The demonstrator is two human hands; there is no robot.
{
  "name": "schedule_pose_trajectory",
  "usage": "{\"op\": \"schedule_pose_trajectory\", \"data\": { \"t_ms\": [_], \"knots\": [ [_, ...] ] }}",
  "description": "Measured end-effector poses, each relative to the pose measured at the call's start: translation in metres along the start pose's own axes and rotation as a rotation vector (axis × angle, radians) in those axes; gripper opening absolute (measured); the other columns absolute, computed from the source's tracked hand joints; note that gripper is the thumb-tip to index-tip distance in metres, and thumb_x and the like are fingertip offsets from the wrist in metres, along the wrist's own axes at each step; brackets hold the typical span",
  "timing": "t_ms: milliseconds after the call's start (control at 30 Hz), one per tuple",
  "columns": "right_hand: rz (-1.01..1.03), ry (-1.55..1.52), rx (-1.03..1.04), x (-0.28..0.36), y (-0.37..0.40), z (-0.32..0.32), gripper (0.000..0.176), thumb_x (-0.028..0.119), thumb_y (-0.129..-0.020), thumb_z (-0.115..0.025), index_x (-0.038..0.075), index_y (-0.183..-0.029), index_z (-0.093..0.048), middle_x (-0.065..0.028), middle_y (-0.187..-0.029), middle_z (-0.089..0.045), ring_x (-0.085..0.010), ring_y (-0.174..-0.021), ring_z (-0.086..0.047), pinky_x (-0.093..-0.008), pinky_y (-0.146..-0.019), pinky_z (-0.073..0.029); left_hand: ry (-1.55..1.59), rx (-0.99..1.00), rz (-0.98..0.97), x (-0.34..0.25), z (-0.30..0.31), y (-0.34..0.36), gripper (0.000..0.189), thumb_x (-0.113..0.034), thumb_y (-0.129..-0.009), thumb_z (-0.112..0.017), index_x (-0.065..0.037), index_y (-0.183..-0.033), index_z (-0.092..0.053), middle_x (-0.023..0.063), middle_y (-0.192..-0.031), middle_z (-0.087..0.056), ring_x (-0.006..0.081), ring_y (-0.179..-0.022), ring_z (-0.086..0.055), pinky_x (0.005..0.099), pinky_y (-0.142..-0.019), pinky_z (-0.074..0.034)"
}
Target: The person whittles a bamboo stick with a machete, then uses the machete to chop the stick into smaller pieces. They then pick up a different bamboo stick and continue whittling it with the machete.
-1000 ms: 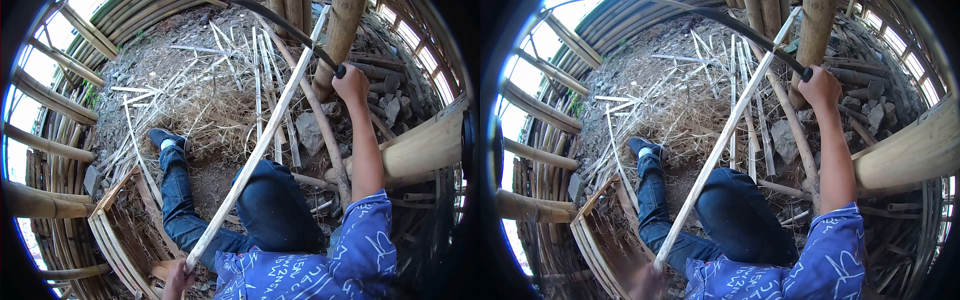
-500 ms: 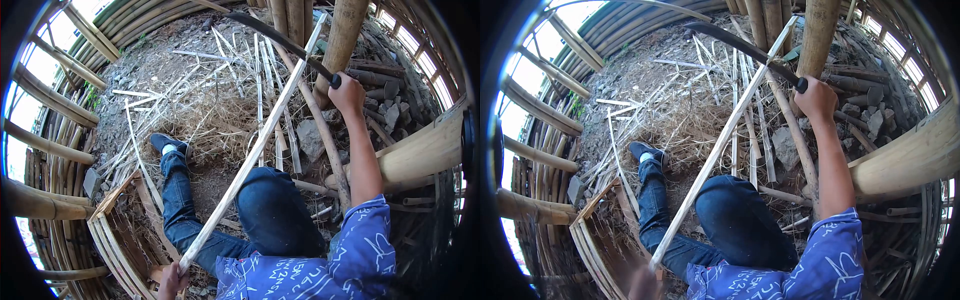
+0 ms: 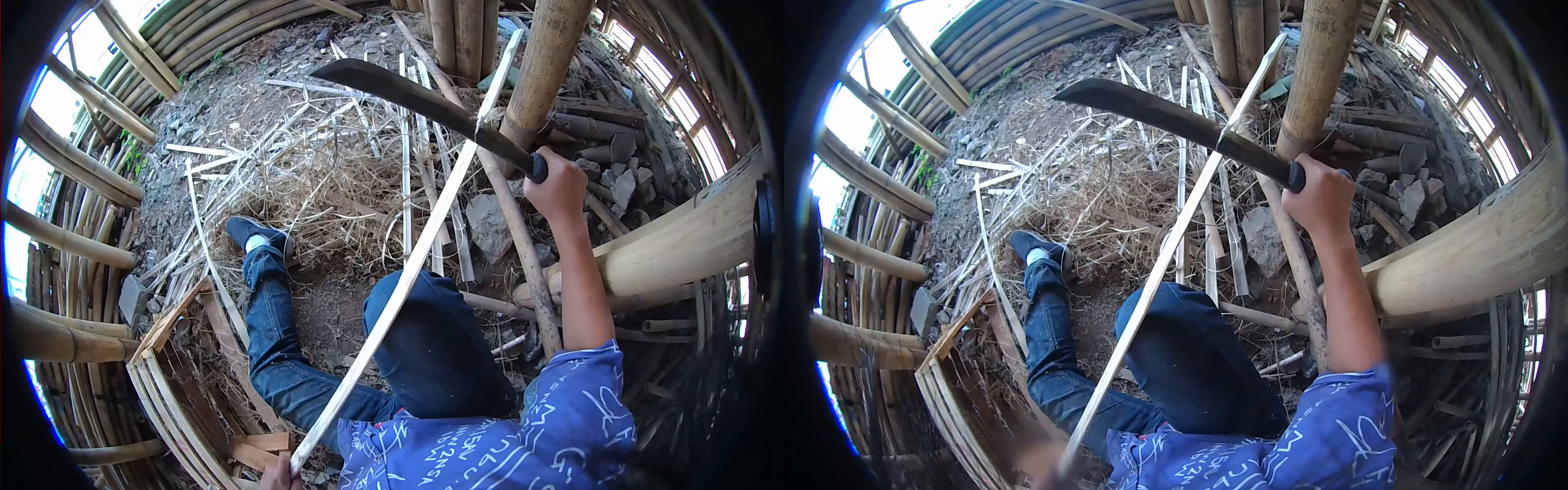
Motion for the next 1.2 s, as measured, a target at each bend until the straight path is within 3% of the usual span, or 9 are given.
{"op": "schedule_pose_trajectory", "data": {
  "t_ms": [67, 400, 467, 533, 600, 700, 1033, 1133, 1200],
  "knots": [
    [-0.040, -0.022, 0.027, -0.002, 0.003, -0.001, 0.014, 0.009, -0.065, -0.064, 0.008, -0.077, -0.058, -0.0146, -0.072, -0.063, -0.0391, -0.071, -0.062, -0.0474, -0.061, -0.048, -0.096, -0.133, -0.159, 0.009, -0.002, 0.006, 0.013, -0.003, -0.081, -0.052, -0.005, -0.095, -0.051, 0.0137, -0.059, -0.048, 0.0321, -0.052, -0.050, 0.0439, -0.050, -0.038],
    [0.139, -0.044, 0.120, 0.050, 0.033, 0.005, 0.017, 0.013, -0.063, -0.066, 0.010, -0.079, -0.062, -0.0095, -0.070, -0.063, -0.0288, -0.067, -0.065, -0.0412, -0.061, -0.050, 0.110, -0.264, 0.536, 0.100, -0.024, 0.017, 0.039, -0.046, -0.094, -0.053, -0.011, -0.106, -0.062, 0.0065, -0.071, -0.061, 0.0209, -0.048, -0.051, 0.0320, -0.038, -0.039],
    [0.152, -0.027, 0.143, 0.049, 0.033, 0.009, 0.017, 0.013, -0.063, -0.066, 0.010, -0.079, -0.062, -0.0097, -0.069, -0.063, -0.0292, -0.067, -0.064, -0.0415, -0.062, -0.050, -0.103, -0.323, -0.207, 0.067, -0.007, 0.010, 0.029, -0.031, -0.094, -0.057, -0.006, -0.108, -0.061, 0.0067, -0.073, -0.061, 0.0228, -0.054, -0.054, 0.0333, -0.045, -0.043],
    [0.161, 0.028, 0.146, 0.037, 0.028, 0.015, 0.017, 0.013, -0.064, -0.067, 0.012, -0.079, -0.061, -0.0100, -0.069, -0.062, -0.0310, -0.066, -0.064, -0.0431, -0.063, -0.050, -0.158, -0.320, -0.228, 0.034, 0.011, 0.001, 0.026, -0.023, -0.093, -0.056, -0.004, -0.110, -0.060, 0.0069, -0.076, -0.061, 0.0222, -0.058, -0.055, 0.0333, -0.048, -0.043],
    [-0.204, 0.176, 0.236, -0.012, 0.001, 0.008, 0.007, 0.017, -0.074, -0.062, 0.010, -0.075, -0.062, -0.0156, -0.072, -0.066, -0.0377, -0.073, -0.065, -0.0471, -0.067, -0.051, -0.211, -0.310, -0.238, 0.037, 0.006, 0.011, 0.025, -0.016, -0.093, -0.055, -0.001, -0.112, -0.059, 0.0071, -0.078, -0.061, 0.0217, -0.062, -0.056, 0.0334, -0.051, -0.044],
    [-0.348, 0.179, 0.055, -0.055, -0.011, 0.005, 0.012, 0.016, -0.079, -0.056, 0.008, -0.077, -0.064, -0.0206, -0.076, -0.066, -0.0415, -0.077, -0.064, -0.0509, -0.068, -0.051, 0.278, -0.191, 0.141, 0.120, -0.023, 0.013, 0.023, -0.015, -0.093, -0.054, -0.001, -0.111, -0.060, 0.0051, -0.078, -0.059, 0.0185, -0.063, -0.055, 0.0330, -0.049, -0.043],
    [0.071, -0.059, 0.319, 0.063, 0.037, -0.019, 0.013, 0.015, -0.066, -0.067, 0.012, -0.075, -0.060, -0.0128, -0.070, -0.063, -0.0362, -0.068, -0.063, -0.0470, -0.062, -0.048, -0.125, -0.310, 0.038, 0.038, 0.042, -0.004, 0.018, -0.018, -0.090, -0.058, -0.006, -0.103, -0.060, 0.0088, -0.074, -0.058, 0.0245, -0.058, -0.055, 0.0375, -0.047, -0.043],
    [0.079, 0.075, 0.384, 0.058, 0.024, -0.028, 0.017, 0.018, -0.068, -0.071, 0.012, -0.083, -0.065, -0.0123, -0.073, -0.066, -0.0335, -0.073, -0.067, -0.0444, -0.067, -0.052, -0.189, -0.328, 0.059, 0.033, 0.051, 0.005, 0.016, -0.019, -0.089, -0.059, -0.008, -0.101, -0.060, 0.0099, -0.072, -0.058, 0.0263, -0.057, -0.055, 0.0388, -0.047, -0.043],
    [-0.182, 0.092, 0.383, 0.019, 0.008, -0.036, 0.015, 0.019, -0.071, -0.068, 0.011, -0.084, -0.069, -0.0162, -0.080, -0.068, -0.0343, -0.079, -0.067, -0.0441, -0.071, -0.053, -0.224, -0.339, 0.078, 0.031, 0.055, 0.010, 0.015, -0.019, -0.088, -0.060, -0.009, -0.099, -0.061, 0.0106, -0.071, -0.058, 0.0275, -0.056, -0.055, 0.0397, -0.046, -0.043]
  ]
}}
Point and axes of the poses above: each hand's wrist, its own y-axis away from the middle knuckle, its own z-axis out of the back of the hand, x = y × z, the point moved 9 cm from there along -y, towards the middle knuckle
